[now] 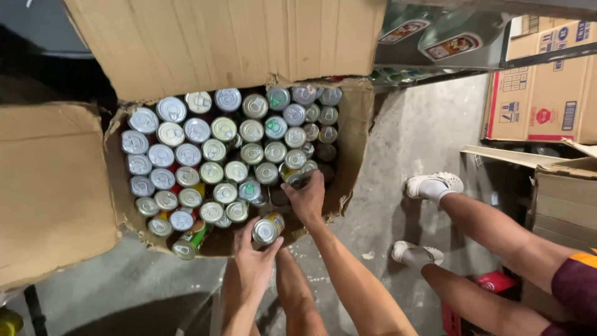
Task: Stocking and organizing canned food items on retail shelves from a large shipping box.
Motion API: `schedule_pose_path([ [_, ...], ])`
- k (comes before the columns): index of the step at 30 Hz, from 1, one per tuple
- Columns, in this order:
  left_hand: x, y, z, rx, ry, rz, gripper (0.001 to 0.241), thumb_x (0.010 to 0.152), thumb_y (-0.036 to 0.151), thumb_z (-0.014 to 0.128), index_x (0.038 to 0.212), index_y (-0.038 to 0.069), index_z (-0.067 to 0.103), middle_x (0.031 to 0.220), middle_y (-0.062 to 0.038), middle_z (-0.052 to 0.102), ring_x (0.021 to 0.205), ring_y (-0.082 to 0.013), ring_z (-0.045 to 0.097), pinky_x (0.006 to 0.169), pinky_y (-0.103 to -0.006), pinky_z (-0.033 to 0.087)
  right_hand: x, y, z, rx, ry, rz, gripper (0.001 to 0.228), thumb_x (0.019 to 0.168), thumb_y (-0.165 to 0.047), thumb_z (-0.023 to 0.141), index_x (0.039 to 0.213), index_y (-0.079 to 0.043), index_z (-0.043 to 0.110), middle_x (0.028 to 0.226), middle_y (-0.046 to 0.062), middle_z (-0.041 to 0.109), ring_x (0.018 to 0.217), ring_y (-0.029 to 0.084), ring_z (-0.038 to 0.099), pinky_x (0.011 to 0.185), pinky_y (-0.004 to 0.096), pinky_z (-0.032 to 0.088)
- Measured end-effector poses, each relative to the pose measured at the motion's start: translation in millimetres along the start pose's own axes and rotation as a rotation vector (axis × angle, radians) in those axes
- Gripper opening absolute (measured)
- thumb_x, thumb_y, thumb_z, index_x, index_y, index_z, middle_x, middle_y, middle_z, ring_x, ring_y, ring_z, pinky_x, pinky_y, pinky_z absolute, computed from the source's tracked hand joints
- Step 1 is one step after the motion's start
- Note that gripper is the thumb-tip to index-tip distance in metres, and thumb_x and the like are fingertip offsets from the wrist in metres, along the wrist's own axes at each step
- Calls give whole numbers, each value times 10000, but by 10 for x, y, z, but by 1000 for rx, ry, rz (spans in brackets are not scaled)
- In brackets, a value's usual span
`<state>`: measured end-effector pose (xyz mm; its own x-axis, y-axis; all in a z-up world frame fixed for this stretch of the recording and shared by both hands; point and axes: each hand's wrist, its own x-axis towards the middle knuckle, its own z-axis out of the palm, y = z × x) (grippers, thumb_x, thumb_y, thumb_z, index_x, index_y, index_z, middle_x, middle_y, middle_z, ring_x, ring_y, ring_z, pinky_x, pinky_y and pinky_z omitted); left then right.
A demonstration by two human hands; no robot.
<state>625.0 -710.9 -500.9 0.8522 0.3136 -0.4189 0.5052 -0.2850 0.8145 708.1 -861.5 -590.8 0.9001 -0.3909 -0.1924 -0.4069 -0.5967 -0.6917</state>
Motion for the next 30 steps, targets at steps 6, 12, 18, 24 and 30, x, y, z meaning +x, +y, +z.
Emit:
schedule_pose_path([
  [6, 66, 49, 46, 39, 1, -18, 675, 653, 128, 927, 1270, 86, 657, 1174, -154, 660, 1098, -321, 638, 950, -419, 513, 10, -120, 40, 0, -50, -49, 557, 622, -137, 949, 1023, -2, 588, 1054, 200, 603, 984, 418, 601, 842, 469, 506],
  [12, 16, 99, 77, -40, -66, -178, 675, 681, 132, 909, 1298, 118, 634, 1201, -136, 614, 1098, -290, 649, 927, -399, 538, -5, -105, 87, -36, -60, -86, 565, 630, -81, 916, 1082, 4, 589, 1142, 214, 581, 1035, 434, 596, 878, 473, 506],
  [18, -33, -168, 252, -28, 4, -5, 709, 622, 53, 921, 1274, 84, 643, 1185, -144, 621, 1110, -314, 621, 976, -408, 509, -18, -72, 23, -35, -76, -85, 631, 640, -116, 933, 1135, 18, 565, 1151, 216, 561, 1052, 437, 577, 891, 475, 496],
  [24, 37, -163, 472, 12, 141, 74, 662, 658, -14, 867, 1259, 66, 603, 1213, -164, 590, 1153, -360, 586, 1016, -432, 477, -197, 109, -125, 21, -48, -56, 532, 772, -192, 881, 1146, 28, 572, 1101, 211, 588, 956, 341, 615, 829, 413, 524],
  [30, 170, -338, 771, -32, 178, 101, 624, 702, -124, 707, 1291, 45, 584, 1273, -199, 561, 1213, -393, 565, 1031, -450, 481, -489, 368, -142, 395, -423, 475, 323, 976, -234, 688, 1151, 37, 685, 993, 134, 733, 817, 164, 667, 742, 324, 572],
])
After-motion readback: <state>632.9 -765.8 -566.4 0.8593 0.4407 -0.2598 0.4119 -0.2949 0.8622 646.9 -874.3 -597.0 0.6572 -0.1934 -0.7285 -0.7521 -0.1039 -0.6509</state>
